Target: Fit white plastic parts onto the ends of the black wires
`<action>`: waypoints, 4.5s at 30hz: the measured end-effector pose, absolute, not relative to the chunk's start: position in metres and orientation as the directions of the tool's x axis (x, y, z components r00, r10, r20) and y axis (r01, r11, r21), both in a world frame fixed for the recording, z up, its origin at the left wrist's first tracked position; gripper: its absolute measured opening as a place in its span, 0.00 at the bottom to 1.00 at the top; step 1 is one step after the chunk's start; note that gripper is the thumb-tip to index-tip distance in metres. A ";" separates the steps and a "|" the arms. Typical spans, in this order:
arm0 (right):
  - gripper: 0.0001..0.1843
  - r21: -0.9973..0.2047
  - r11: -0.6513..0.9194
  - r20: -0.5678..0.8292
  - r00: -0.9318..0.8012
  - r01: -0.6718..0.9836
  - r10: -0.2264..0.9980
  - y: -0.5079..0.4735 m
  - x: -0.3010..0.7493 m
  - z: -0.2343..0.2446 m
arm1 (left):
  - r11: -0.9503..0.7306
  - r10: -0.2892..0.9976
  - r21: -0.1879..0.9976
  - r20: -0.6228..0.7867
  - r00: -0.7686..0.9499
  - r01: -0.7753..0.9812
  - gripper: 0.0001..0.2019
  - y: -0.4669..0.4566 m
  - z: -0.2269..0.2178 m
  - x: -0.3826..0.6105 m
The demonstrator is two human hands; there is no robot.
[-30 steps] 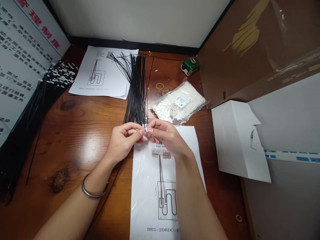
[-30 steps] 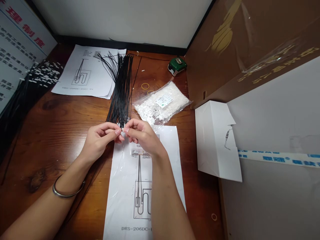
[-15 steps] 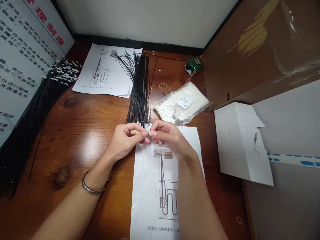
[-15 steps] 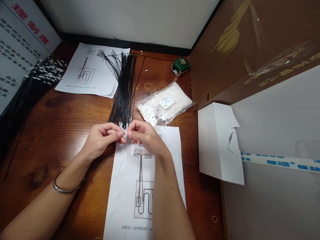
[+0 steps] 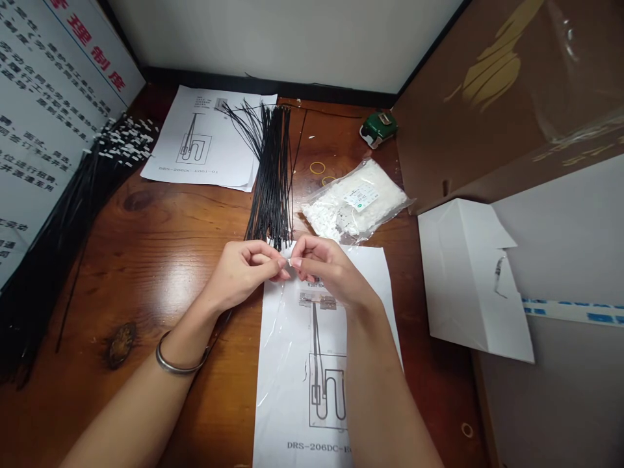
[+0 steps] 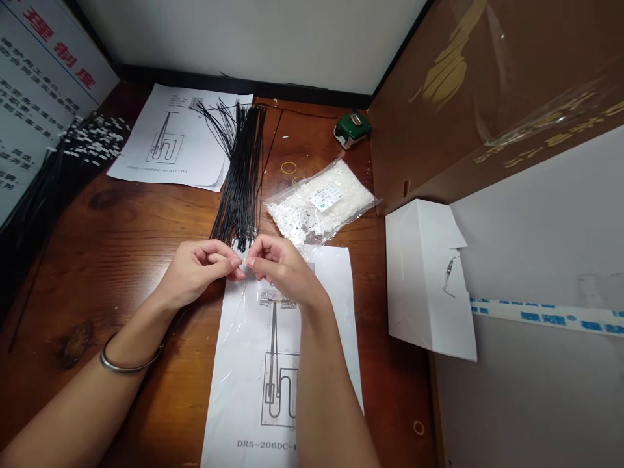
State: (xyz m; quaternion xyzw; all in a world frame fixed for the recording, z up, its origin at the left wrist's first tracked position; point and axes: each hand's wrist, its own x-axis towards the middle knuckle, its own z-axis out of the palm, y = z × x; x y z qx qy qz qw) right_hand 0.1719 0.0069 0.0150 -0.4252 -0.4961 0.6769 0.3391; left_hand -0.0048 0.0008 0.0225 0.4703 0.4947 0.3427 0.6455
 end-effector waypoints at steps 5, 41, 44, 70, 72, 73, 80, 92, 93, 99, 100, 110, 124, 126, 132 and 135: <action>0.07 -0.961 -0.275 -0.236 -0.419 -0.035 0.877 0.007 0.171 0.014 | 0.293 0.907 0.954 -0.299 0.298 0.064 0.03 0.002 0.021 -0.007; 0.05 -0.943 -0.322 -0.261 -0.405 -0.089 0.876 0.006 0.171 0.014 | 0.265 0.917 0.964 -0.250 0.311 -0.005 0.07 0.003 0.020 -0.007; 0.06 -0.944 -0.317 -0.253 -0.410 -0.096 0.876 0.007 0.171 0.016 | 0.259 0.916 0.966 -0.245 0.318 -0.003 0.07 0.003 0.020 -0.007; 0.05 -0.909 -0.392 -0.323 -0.353 -0.143 0.878 0.008 0.172 0.010 | 0.204 0.939 0.978 -0.185 0.289 -0.037 0.04 0.002 0.017 -0.004; 0.05 -0.909 -0.390 -0.318 -0.360 -0.147 0.877 0.008 0.172 0.010 | 0.195 0.936 0.980 -0.175 0.305 -0.036 0.04 0.002 0.017 -0.004; 0.05 -0.910 -0.386 -0.313 -0.362 -0.149 0.878 0.008 0.172 0.010 | 0.193 0.935 0.981 -0.172 0.311 -0.037 0.04 0.002 0.017 -0.004; 0.06 -0.909 -0.386 -0.312 -0.362 -0.154 0.879 0.008 0.171 0.011 | 0.206 0.928 0.978 -0.189 0.322 -0.020 0.05 0.002 0.017 -0.004; 0.06 -0.920 -0.368 -0.303 -0.354 -0.133 0.885 0.007 0.172 0.010 | 0.261 0.918 0.964 -0.235 0.319 -0.040 0.06 0.000 0.016 -0.004; 0.06 -0.922 -0.364 -0.300 -0.356 -0.128 0.885 0.007 0.172 0.010 | 0.264 0.917 0.964 -0.236 0.322 -0.044 0.06 0.000 0.016 -0.004; 0.06 -0.929 -0.340 -0.275 -0.345 -0.146 0.897 0.007 0.172 0.010 | 0.247 0.921 0.968 -0.221 0.320 -0.042 0.05 0.001 0.015 -0.005; 0.06 -0.929 -0.337 -0.270 -0.341 -0.154 0.900 0.007 0.172 0.009 | 0.241 0.923 0.969 -0.214 0.321 -0.046 0.05 0.001 0.015 -0.005; 0.08 -0.940 -0.199 -0.091 -0.358 -0.279 0.929 0.004 0.172 0.016 | 0.123 0.942 0.966 -0.041 0.332 -0.229 0.04 0.000 0.015 -0.007; 0.07 -0.912 -0.315 -0.194 -0.401 -0.262 0.895 0.004 0.171 0.019 | 0.092 0.951 0.981 -0.037 0.306 -0.170 0.11 0.000 0.023 -0.006; 0.07 -0.880 -0.410 -0.303 -0.381 -0.240 0.873 0.005 0.173 0.019 | 0.111 0.957 0.986 -0.072 0.283 -0.122 0.12 0.001 0.024 -0.005; 0.07 -0.828 -0.501 -0.404 -0.353 -0.251 0.844 0.008 0.174 0.016 | 0.147 0.944 0.989 -0.130 0.303 -0.033 0.11 0.000 0.019 -0.005; 0.06 -0.833 -0.507 -0.406 -0.378 -0.221 0.832 0.008 0.173 0.015 | 0.120 0.938 0.992 -0.104 0.330 -0.028 0.09 0.000 0.018 -0.006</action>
